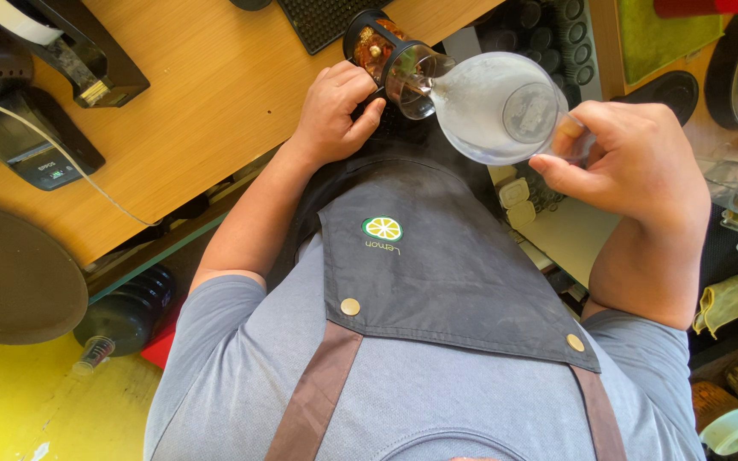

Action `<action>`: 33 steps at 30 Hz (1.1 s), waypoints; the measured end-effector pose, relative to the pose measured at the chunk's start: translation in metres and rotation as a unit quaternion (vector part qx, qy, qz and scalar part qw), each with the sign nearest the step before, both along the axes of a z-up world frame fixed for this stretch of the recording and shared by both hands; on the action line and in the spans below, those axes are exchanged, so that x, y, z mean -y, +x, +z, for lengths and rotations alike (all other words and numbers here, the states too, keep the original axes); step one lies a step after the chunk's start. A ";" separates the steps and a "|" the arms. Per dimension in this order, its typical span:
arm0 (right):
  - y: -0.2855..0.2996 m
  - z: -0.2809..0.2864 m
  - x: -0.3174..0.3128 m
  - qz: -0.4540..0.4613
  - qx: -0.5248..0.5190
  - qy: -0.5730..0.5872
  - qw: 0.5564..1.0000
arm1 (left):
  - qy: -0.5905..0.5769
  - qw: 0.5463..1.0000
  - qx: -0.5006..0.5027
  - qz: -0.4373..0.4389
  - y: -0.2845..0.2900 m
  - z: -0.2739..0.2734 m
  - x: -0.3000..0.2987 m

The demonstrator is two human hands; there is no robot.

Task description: The person prepares a drink by pouring liquid from a bottle and a red squeeze bottle into a small measuring cup, then adds the contents to two glasses containing garnishes before finally pouring hot water from a pitcher into one of the glasses.

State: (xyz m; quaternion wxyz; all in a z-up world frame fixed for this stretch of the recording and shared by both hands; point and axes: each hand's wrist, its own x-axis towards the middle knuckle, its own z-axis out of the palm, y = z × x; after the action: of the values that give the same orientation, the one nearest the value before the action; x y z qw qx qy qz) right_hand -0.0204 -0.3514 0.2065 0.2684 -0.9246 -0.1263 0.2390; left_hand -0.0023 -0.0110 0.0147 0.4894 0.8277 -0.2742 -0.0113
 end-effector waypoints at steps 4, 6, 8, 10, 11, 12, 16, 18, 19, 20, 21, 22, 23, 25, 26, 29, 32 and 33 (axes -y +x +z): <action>-0.002 0.001 0.000 0.021 0.003 -0.006 1.000 | -0.003 1.000 0.002 0.007 -0.002 -0.001 -0.001; -0.004 0.001 0.001 0.027 0.009 -0.015 0.999 | 0.002 1.000 -0.002 0.008 -0.003 -0.002 -0.001; -0.005 0.002 0.001 0.033 0.015 -0.024 0.999 | -0.003 1.000 -0.006 0.009 -0.004 -0.003 -0.001; -0.006 0.004 0.003 0.030 0.021 -0.027 0.999 | -0.006 1.000 -0.007 0.007 -0.004 -0.004 0.000; -0.006 0.004 0.004 0.029 0.020 -0.028 0.999 | -0.008 1.000 -0.007 0.007 -0.005 -0.004 0.000; -0.005 0.005 0.005 0.032 0.029 -0.033 0.999 | -0.008 1.000 -0.007 0.006 -0.005 -0.005 0.001; -0.001 0.008 0.005 0.038 0.045 -0.063 0.996 | -0.013 1.000 -0.012 0.003 -0.006 -0.006 0.003; 0.003 0.011 0.002 0.040 0.046 -0.058 0.996 | -0.014 1.000 -0.014 0.002 -0.007 -0.007 0.004; 0.006 0.014 0.000 0.041 0.047 -0.055 0.997 | -0.017 1.000 -0.021 0.003 -0.007 -0.007 0.005; 0.009 0.016 -0.003 0.042 0.048 -0.052 0.997 | -0.020 0.999 -0.027 0.004 -0.007 -0.008 0.005; 0.011 0.019 -0.006 0.047 0.059 -0.045 0.996 | -0.020 0.999 -0.028 0.003 -0.007 -0.008 0.005; 0.013 0.021 -0.010 0.051 0.069 -0.037 0.996 | -0.045 0.998 -0.051 0.002 -0.007 -0.008 0.005; 0.016 0.023 -0.013 0.051 0.069 -0.037 0.996 | -0.070 0.995 -0.073 0.001 -0.008 -0.008 0.005; 0.020 0.027 -0.017 0.063 0.078 -0.034 0.994 | -0.086 0.991 -0.101 -0.001 -0.009 -0.010 0.006; 0.021 0.028 -0.019 0.063 0.078 -0.034 0.994 | -0.102 0.987 -0.128 -0.003 -0.010 -0.011 0.005; 0.024 0.031 -0.023 0.090 0.097 -0.042 0.990 | -0.127 0.976 -0.177 -0.005 -0.012 -0.017 0.004; 0.026 0.033 -0.024 0.105 0.097 -0.046 0.989 | -0.165 0.960 -0.226 -0.003 -0.014 -0.022 0.004; 0.026 0.034 -0.024 0.107 0.099 -0.047 0.988 | -0.165 0.960 -0.226 -0.002 -0.014 -0.024 0.004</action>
State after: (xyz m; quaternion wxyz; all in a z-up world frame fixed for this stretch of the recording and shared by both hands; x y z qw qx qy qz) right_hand 0.0059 -0.3271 0.2407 0.1836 -0.9366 -0.2389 0.1791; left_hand -0.0167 -0.0154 -0.0089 0.6683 0.7109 -0.1561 -0.1537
